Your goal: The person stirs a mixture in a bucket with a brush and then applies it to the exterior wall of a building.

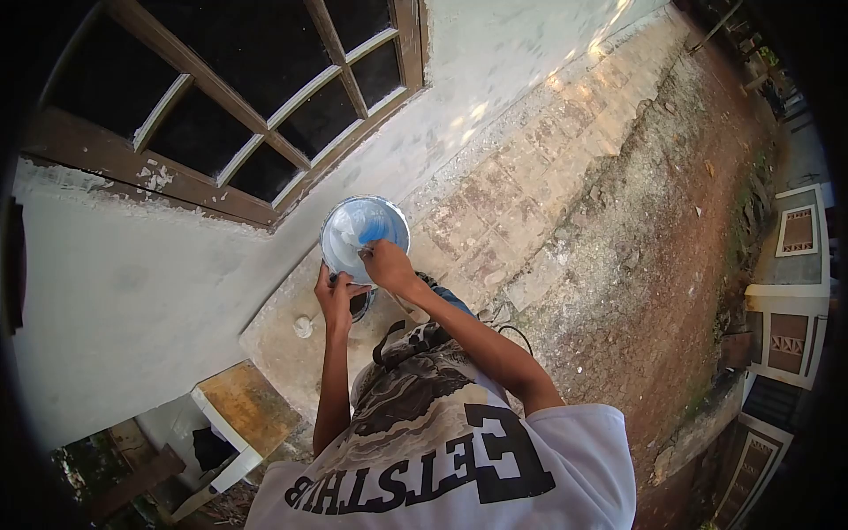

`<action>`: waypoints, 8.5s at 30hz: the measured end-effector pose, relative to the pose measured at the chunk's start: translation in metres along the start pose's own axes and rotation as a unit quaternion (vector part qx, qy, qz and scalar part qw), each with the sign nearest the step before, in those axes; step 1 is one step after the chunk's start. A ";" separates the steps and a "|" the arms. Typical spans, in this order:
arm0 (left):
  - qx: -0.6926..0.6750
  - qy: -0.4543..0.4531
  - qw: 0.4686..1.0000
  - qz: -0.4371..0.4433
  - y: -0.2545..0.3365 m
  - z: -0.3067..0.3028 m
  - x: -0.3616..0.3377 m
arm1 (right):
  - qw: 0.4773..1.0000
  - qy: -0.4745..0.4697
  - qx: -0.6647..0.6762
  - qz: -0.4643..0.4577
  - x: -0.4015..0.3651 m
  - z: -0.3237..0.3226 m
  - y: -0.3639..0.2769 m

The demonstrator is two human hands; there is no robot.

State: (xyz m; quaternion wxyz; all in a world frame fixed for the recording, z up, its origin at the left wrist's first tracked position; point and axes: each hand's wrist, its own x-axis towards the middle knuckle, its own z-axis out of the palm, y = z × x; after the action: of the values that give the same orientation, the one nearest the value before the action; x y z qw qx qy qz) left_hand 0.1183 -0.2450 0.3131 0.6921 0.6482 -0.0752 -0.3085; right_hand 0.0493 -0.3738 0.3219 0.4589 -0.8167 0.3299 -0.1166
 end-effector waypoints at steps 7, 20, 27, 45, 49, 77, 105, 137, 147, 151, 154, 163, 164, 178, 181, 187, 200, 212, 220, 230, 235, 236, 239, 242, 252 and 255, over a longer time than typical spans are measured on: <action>-0.014 0.000 1.000 -0.022 0.000 -0.007 0.003 | 0.993 0.054 -0.107 -0.017 0.000 -0.029 -0.019; 0.016 -0.016 1.000 -0.002 -0.001 0.007 0.002 | 0.949 -0.001 -0.312 -0.035 -0.010 0.007 0.004; -0.005 -0.016 1.000 -0.002 -0.009 0.003 -0.001 | 0.997 -0.034 -0.060 0.028 0.005 0.009 0.000; -0.041 0.001 0.999 -0.003 0.013 0.006 -0.002 | 0.927 0.089 -0.360 -0.055 0.002 0.000 -0.013; 0.013 -0.001 1.000 0.009 0.010 0.004 0.001 | 0.944 0.017 -0.317 -0.086 -0.003 0.012 -0.012; 0.032 0.009 0.999 0.016 0.013 0.005 0.005 | 0.928 -0.025 -0.326 -0.177 -0.007 0.006 -0.012; -0.002 0.017 1.000 0.007 0.006 0.000 0.002 | 0.900 -0.107 -0.357 -0.227 -0.009 -0.025 -0.012; 0.036 0.006 0.999 0.013 0.002 -0.010 -0.002 | 0.911 -0.041 -0.382 -0.147 -0.001 -0.029 -0.011; 0.039 0.010 0.999 0.011 -0.004 -0.004 -0.007 | 0.949 -0.146 -0.274 -0.052 0.013 -0.016 -0.002; 0.019 -0.001 1.000 0.014 -0.013 -0.005 -0.007 | 0.973 -0.145 -0.175 -0.034 0.035 -0.011 0.014; -0.010 -0.003 1.000 0.007 -0.012 -0.008 -0.006 | 0.975 -0.204 -0.078 -0.044 0.043 -0.037 0.005; -0.045 0.005 0.999 -0.030 0.004 -0.006 -0.006 | 0.983 -0.112 0.129 0.063 0.010 -0.045 -0.004; -0.069 0.009 0.997 -0.043 0.006 -0.006 -0.005 | 0.989 -0.103 0.098 0.048 0.005 -0.047 0.000; -0.107 0.027 0.991 -0.074 0.020 -0.009 -0.001 | 0.993 -0.016 0.104 -0.056 -0.045 -0.092 -0.010; -0.116 0.026 0.990 -0.080 0.025 -0.009 -0.004 | 0.991 0.003 0.101 -0.083 -0.048 -0.100 -0.021; -0.123 0.022 0.989 -0.080 0.026 -0.011 -0.006 | 0.985 0.049 0.075 -0.151 -0.055 -0.116 -0.042; -0.118 0.036 0.989 -0.075 0.023 -0.008 -0.006 | 0.972 0.081 0.070 -0.209 -0.056 -0.110 -0.042; -0.125 0.040 0.989 -0.074 0.026 -0.010 -0.007 | 0.973 0.051 -0.085 -0.210 -0.051 -0.070 0.026; -0.101 0.047 0.993 -0.044 0.020 -0.010 -0.004 | 0.995 0.013 -0.034 -0.095 -0.052 -0.069 0.026; -0.063 0.054 0.996 -0.019 0.012 -0.014 -0.007 | 0.986 -0.119 0.111 0.023 -0.037 -0.076 0.039; -0.040 0.056 0.998 -0.011 0.006 -0.014 -0.007 | 0.984 -0.151 0.067 0.072 -0.033 -0.083 0.022; -0.033 0.057 0.998 -0.006 0.007 -0.014 -0.008 | 0.980 -0.181 0.017 0.077 -0.031 -0.085 0.020; -0.039 0.068 0.997 0.008 0.005 -0.009 -0.009 | 0.990 -0.118 -0.079 -0.022 -0.031 -0.073 0.037; -0.035 0.054 0.998 -0.008 0.008 -0.010 -0.008 | 0.986 -0.028 -0.151 -0.062 -0.029 -0.062 0.030; -0.040 0.054 0.998 0.013 0.008 -0.014 -0.003 | 0.978 0.030 -0.207 -0.011 -0.019 -0.050 -0.034; -0.019 0.055 0.998 0.011 0.008 -0.012 -0.004 | 0.967 0.042 -0.251 -0.025 -0.011 -0.040 -0.046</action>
State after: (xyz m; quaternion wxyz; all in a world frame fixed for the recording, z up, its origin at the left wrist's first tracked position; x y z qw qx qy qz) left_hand 0.1237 -0.2335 0.3200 0.7106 0.6503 -0.0386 -0.2660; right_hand 0.0408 -0.3765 0.3829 0.2221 -0.9081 0.3468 -0.0763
